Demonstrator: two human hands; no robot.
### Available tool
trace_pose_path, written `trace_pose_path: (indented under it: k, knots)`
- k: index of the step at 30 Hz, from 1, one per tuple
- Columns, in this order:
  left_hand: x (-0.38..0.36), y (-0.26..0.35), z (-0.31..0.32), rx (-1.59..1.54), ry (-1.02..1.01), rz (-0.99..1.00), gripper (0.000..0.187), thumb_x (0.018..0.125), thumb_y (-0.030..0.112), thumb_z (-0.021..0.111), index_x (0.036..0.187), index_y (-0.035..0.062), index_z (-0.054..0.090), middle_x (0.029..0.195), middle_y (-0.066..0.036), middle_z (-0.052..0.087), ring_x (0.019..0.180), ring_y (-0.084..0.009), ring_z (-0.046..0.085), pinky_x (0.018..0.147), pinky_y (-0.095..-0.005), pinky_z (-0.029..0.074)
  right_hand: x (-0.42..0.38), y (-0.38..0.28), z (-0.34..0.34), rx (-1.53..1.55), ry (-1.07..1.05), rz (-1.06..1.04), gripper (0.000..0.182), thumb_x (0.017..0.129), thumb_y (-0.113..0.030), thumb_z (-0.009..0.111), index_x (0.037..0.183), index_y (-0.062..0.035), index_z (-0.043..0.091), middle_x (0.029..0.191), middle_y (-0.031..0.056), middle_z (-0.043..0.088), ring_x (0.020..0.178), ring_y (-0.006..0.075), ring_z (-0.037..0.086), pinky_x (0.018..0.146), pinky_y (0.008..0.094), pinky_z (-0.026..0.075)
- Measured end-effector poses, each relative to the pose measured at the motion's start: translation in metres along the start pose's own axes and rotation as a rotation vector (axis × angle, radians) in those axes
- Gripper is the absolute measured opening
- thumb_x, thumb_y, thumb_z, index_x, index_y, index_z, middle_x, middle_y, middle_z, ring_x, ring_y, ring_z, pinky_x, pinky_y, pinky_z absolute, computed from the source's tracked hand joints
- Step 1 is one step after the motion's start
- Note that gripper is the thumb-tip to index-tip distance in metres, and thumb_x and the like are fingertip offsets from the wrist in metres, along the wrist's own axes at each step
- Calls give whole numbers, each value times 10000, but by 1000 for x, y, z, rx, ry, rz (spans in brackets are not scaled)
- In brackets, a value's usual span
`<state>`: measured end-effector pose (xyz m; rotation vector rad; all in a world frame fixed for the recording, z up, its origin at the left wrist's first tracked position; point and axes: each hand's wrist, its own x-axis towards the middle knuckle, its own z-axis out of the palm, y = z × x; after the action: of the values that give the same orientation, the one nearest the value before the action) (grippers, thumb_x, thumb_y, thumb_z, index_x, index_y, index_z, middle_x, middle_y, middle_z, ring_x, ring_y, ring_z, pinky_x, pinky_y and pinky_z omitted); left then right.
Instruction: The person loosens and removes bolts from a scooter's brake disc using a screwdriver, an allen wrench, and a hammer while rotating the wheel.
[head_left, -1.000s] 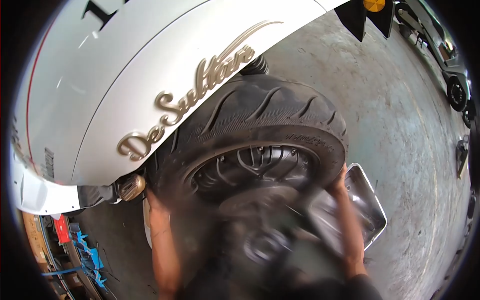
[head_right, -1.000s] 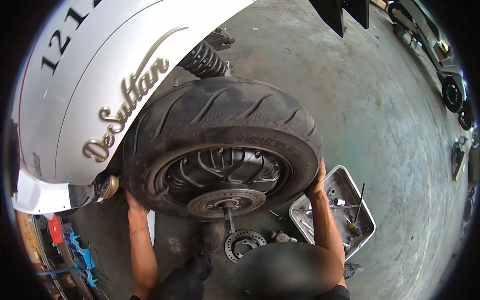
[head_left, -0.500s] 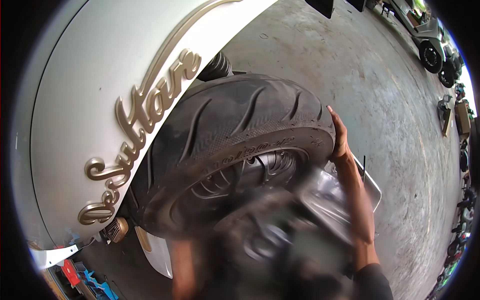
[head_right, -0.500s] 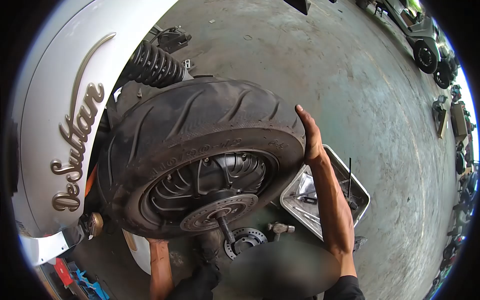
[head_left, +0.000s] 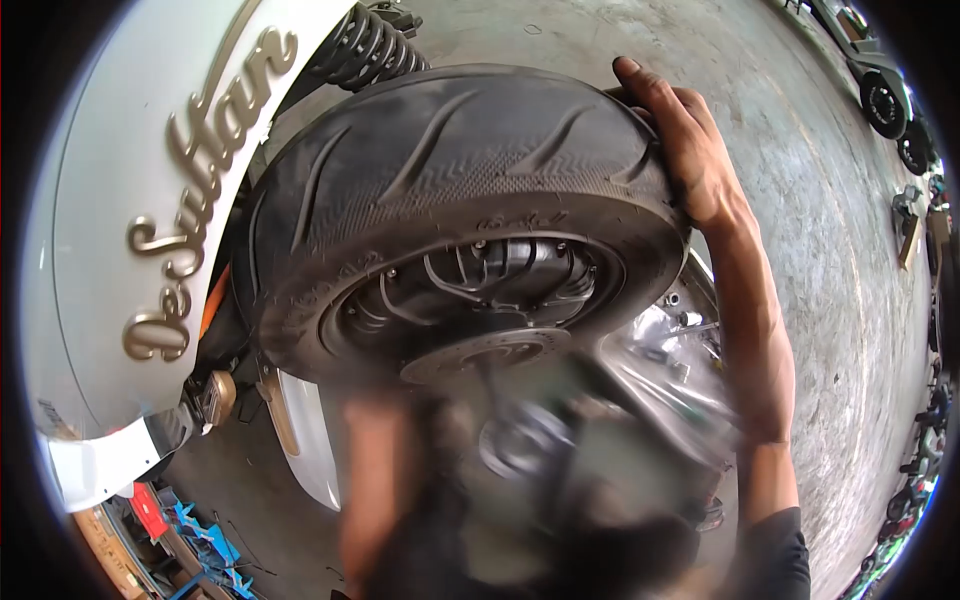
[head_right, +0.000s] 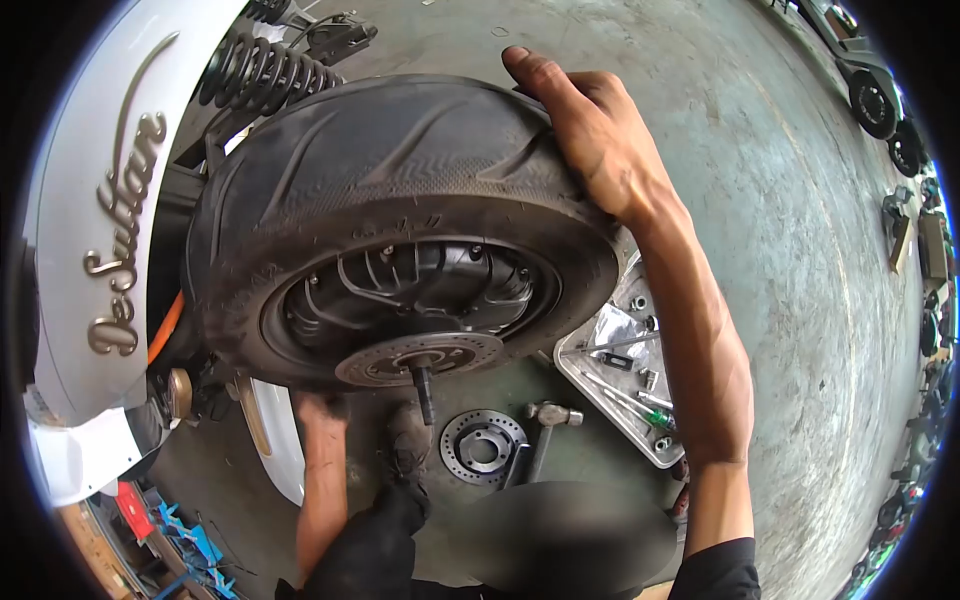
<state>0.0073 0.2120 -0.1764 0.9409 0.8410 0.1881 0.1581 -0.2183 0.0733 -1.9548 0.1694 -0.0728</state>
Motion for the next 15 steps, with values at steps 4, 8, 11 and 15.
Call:
trace_pose_path:
  k: [4,8,11,15]
  knots:
    - [-31,69,62,632,-292,519,508,1039,362,366,1439,62,455,1484,-129,462,1349,-303,452,1147,-488,369,-20,27,-5,151,28,-159,632,996,-495,510,1279,60,616,1338,156,605,1227,239,554,1077,301,366]
    - [-19,91,68,-122,-138,56,560,1034,418,389,1448,45,433,1500,-126,438,1379,-297,415,1157,-470,347,-36,159,-10,842,111,178,615,1020,-456,458,1462,-29,438,1392,125,558,1278,224,526,1108,360,384]
    - [11,102,49,-17,-357,68,573,1033,440,395,1448,47,434,1466,-124,479,1359,-296,442,1145,-457,364,-65,211,18,861,132,114,639,999,-499,470,1419,-17,462,1359,134,578,1216,238,566,1044,375,454]
    - [19,101,44,29,-311,60,584,1026,469,414,1450,68,440,1422,-99,532,1301,-288,506,1108,-442,419,-72,225,23,1031,175,171,575,982,-488,476,1324,-31,540,1286,132,619,1137,264,608,952,396,516]
